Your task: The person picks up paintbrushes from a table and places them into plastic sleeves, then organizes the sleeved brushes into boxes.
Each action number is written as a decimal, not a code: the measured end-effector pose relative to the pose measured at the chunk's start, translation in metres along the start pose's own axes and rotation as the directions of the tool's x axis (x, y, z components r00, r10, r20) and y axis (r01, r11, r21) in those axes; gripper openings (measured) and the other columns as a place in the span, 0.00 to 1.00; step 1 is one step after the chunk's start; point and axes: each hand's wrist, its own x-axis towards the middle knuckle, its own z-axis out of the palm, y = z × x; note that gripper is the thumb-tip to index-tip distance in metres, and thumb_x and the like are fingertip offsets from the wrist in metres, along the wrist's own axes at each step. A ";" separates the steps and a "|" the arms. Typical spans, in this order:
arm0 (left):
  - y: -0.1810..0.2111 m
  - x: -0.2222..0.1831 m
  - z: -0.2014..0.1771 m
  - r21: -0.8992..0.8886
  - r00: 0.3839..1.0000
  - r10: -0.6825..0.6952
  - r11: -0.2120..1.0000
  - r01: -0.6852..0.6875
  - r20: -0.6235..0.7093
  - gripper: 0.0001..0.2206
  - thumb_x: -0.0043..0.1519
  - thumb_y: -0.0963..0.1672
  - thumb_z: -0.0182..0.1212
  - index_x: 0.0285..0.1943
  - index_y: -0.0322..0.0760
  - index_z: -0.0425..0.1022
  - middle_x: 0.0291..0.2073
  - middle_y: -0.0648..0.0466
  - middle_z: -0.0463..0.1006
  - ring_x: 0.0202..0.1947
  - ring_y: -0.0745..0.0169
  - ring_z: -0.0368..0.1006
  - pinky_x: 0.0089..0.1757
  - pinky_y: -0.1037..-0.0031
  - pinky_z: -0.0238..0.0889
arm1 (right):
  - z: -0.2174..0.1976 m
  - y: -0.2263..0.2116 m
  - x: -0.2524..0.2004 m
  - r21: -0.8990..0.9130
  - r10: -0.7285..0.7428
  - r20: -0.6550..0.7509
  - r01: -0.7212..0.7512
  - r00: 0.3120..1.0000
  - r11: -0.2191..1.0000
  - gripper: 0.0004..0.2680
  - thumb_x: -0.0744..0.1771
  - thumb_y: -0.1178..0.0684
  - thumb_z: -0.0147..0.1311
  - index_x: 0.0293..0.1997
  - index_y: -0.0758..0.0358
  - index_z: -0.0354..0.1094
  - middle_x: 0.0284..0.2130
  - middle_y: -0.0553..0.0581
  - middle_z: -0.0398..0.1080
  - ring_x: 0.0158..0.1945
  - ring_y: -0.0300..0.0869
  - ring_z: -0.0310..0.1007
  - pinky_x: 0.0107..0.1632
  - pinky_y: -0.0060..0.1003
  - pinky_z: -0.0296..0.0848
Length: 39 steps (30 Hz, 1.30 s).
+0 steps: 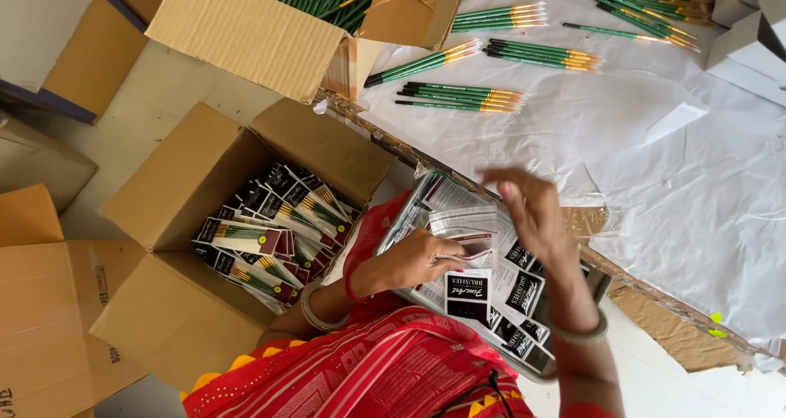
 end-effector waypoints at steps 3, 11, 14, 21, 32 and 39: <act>-0.003 -0.007 0.009 -0.046 0.994 -0.078 0.996 0.081 0.072 0.10 0.63 0.43 0.65 0.50 0.32 0.81 0.38 0.47 0.84 0.27 0.56 0.81 0.31 0.68 0.71 | -0.006 -0.003 0.080 -0.234 -0.175 0.054 0.183 0.983 0.955 0.12 0.71 0.53 0.53 0.58 0.69 0.71 0.49 0.66 0.75 0.52 0.57 0.74 0.56 0.49 0.71; -0.001 -0.021 0.004 -0.041 0.999 -0.012 0.999 0.010 -0.044 0.10 0.63 0.43 0.66 0.49 0.32 0.81 0.35 0.42 0.84 0.31 0.55 0.82 0.33 0.68 0.71 | 0.046 0.021 0.150 -0.598 0.154 0.360 0.101 0.920 0.795 0.14 0.67 0.48 0.60 0.51 0.68 0.65 0.46 0.66 0.69 0.53 0.56 0.68 0.58 0.53 0.65; -0.005 -0.020 0.004 -0.055 1.000 -0.006 0.998 0.005 -0.031 0.10 0.63 0.43 0.66 0.49 0.31 0.81 0.36 0.42 0.84 0.30 0.54 0.82 0.33 0.67 0.70 | 0.054 0.037 0.131 -0.608 -0.068 0.380 0.304 0.923 0.734 0.08 0.64 0.57 0.55 0.45 0.66 0.65 0.40 0.65 0.69 0.47 0.56 0.72 0.51 0.52 0.70; 0.033 0.006 -0.025 -0.125 0.954 0.123 0.988 -0.092 0.272 0.09 0.64 0.44 0.67 0.49 0.37 0.82 0.35 0.49 0.86 0.21 0.66 0.75 0.27 0.70 0.64 | -0.038 0.040 0.013 0.076 -0.066 -0.426 0.109 0.902 0.991 0.11 0.71 0.47 0.59 0.40 0.63 0.61 0.19 0.54 0.67 0.19 0.39 0.66 0.25 0.36 0.65; 0.069 0.144 -0.034 0.097 0.952 0.224 0.964 -0.248 0.210 0.22 0.57 0.41 0.69 0.61 0.35 0.72 0.40 0.41 0.83 0.27 0.52 0.80 0.31 0.65 0.71 | -0.106 -0.029 -0.058 0.728 0.271 -0.649 0.477 0.711 0.492 0.21 0.77 0.42 0.46 0.24 0.56 0.49 0.13 0.46 0.47 0.15 0.32 0.42 0.21 0.31 0.46; 0.096 0.153 -0.017 0.298 0.910 0.387 0.860 -0.414 0.150 0.16 0.56 0.36 0.67 0.53 0.34 0.74 0.35 0.38 0.81 0.38 0.36 0.78 0.39 0.54 0.70 | -0.092 -0.054 -0.034 0.468 -0.054 -0.668 0.475 0.742 0.745 0.16 0.73 0.47 0.49 0.27 0.59 0.52 0.14 0.49 0.49 0.15 0.34 0.43 0.19 0.33 0.44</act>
